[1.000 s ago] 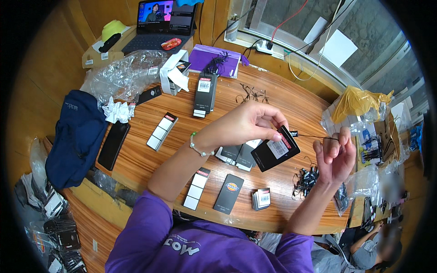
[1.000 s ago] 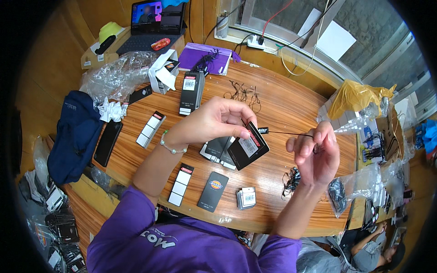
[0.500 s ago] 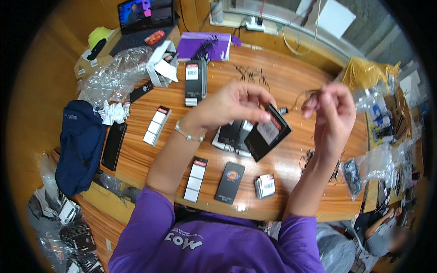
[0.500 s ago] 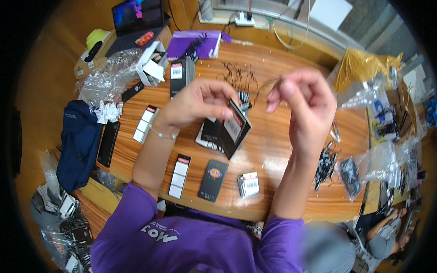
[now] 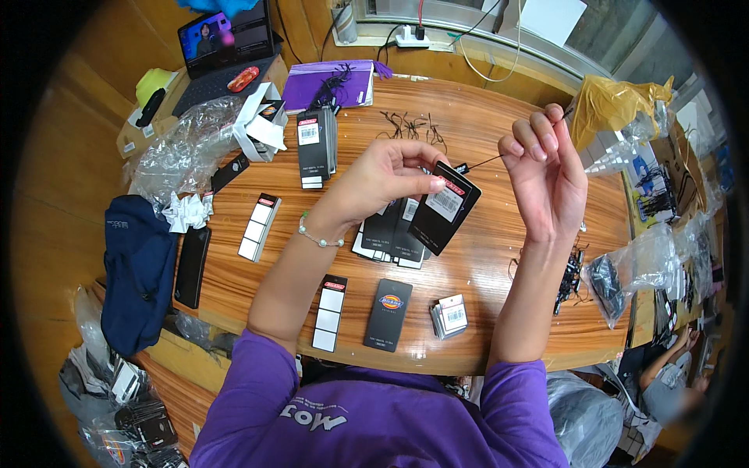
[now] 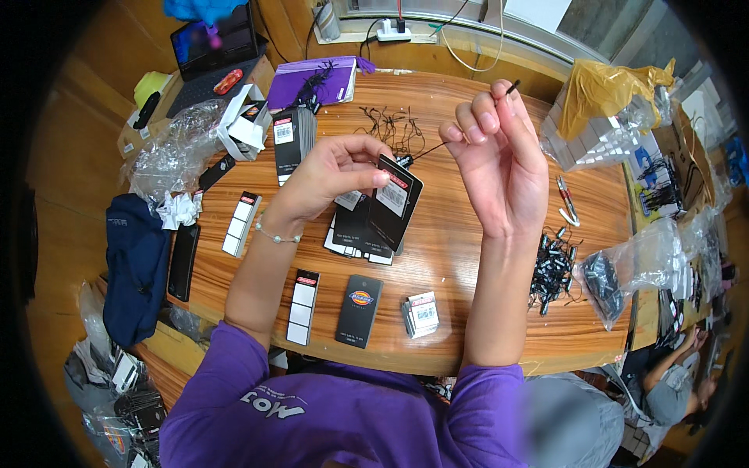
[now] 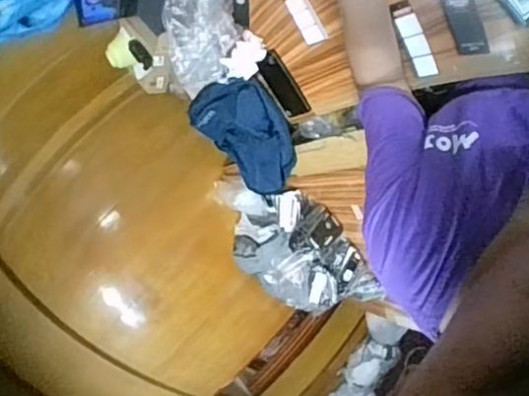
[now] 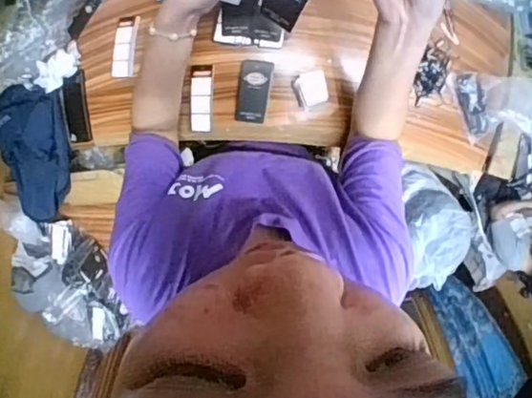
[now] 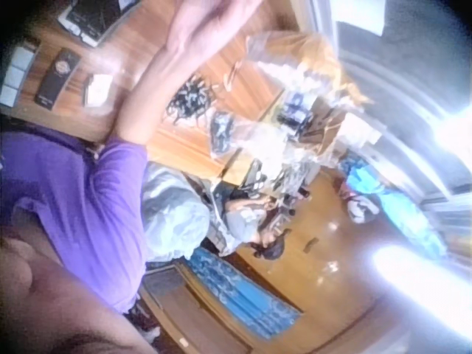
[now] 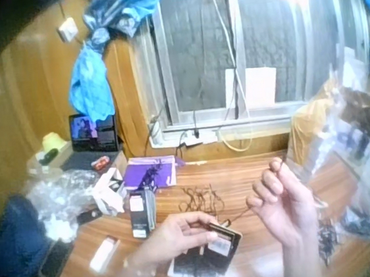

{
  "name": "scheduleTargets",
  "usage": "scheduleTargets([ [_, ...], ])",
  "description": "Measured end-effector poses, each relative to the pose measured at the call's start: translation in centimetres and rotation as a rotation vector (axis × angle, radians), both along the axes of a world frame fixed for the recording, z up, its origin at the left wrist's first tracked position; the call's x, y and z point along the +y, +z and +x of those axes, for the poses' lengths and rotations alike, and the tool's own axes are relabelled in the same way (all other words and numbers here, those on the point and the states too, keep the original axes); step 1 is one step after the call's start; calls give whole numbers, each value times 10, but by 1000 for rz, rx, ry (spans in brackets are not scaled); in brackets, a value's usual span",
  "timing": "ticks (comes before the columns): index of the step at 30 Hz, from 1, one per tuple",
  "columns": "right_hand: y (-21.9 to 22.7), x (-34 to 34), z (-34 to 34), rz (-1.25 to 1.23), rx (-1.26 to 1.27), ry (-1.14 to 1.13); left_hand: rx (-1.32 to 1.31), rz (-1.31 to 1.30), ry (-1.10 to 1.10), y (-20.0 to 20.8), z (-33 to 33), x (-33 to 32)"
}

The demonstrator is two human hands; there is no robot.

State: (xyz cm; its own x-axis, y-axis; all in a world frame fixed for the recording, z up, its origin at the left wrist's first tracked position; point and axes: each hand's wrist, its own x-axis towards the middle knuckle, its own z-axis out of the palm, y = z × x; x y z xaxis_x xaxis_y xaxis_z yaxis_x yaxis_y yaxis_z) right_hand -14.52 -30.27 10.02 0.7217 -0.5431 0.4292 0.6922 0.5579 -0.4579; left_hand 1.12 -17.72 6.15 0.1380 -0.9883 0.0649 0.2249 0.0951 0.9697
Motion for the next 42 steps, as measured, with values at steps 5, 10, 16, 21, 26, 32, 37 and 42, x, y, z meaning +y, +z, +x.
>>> scheduleTargets([
  [5,-1,0,3,-195,110,-173,-82,-13,130,2,1,2],
  [10,-5,21,11,-665,554,-659,-294,-139,465,14,-3,5],
  [16,-15,44,31,-1029,693,-913,-435,-233,618,18,-8,10],
  [21,-14,49,32,-1016,759,-877,-490,-290,678,18,-9,11],
  [26,-18,48,33,-978,729,-882,-484,-303,674,17,-8,10],
  [32,-17,49,35,-965,701,-910,-418,-284,641,19,-11,11],
  [37,-18,50,35,-937,700,-900,-421,-296,611,18,-15,11],
  [42,-16,52,34,-856,702,-824,-428,-296,598,20,-16,13],
])
